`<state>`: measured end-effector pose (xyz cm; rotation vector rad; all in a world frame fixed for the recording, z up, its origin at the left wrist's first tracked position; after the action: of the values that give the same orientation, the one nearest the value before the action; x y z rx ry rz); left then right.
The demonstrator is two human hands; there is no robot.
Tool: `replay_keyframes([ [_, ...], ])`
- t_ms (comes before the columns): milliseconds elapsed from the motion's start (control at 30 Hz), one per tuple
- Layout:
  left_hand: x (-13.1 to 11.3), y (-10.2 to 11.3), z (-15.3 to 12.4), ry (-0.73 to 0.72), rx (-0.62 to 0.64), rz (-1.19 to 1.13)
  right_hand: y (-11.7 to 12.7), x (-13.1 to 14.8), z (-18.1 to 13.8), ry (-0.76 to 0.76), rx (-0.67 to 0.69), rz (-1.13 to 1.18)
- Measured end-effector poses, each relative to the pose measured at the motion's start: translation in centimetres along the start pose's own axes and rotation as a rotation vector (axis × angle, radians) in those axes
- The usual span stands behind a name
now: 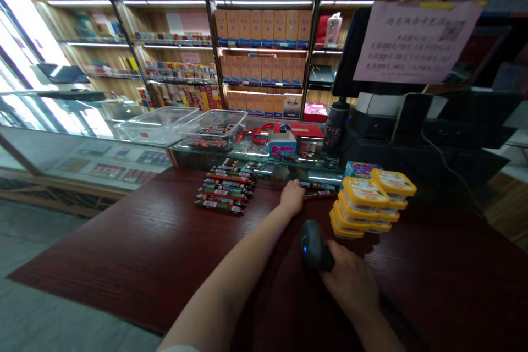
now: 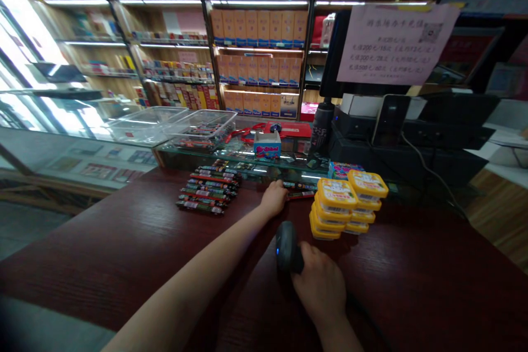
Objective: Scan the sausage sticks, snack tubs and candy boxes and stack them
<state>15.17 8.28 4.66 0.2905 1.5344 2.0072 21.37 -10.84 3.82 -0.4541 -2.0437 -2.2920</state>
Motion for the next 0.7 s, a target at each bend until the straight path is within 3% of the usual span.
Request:
replay_keyframes([
  [333,5.3,2.4,-6.8,0.149,0.080,0.049,0.5,0.4,-0.7,0.043,-0.095,-0.026],
  [500,6.6,3.3,-10.0,0.240,-0.025,0.042,0.5,0.2,-0.8,0.026,-0.088,0.003],
  [700,7.1,4.5,-11.0,0.254,-0.184,-0.078,1.7,-0.8,-0.7,-0.024,-0.113,0.123],
])
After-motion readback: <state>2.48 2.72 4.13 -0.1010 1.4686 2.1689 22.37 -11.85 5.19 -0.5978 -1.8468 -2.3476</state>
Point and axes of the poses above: each hand's wrist, its own z-axis towards the middle knuckle, its own y-axis out of the back of the hand, x = y × z, the point moved 9 cm from there along z, towards the middle knuckle
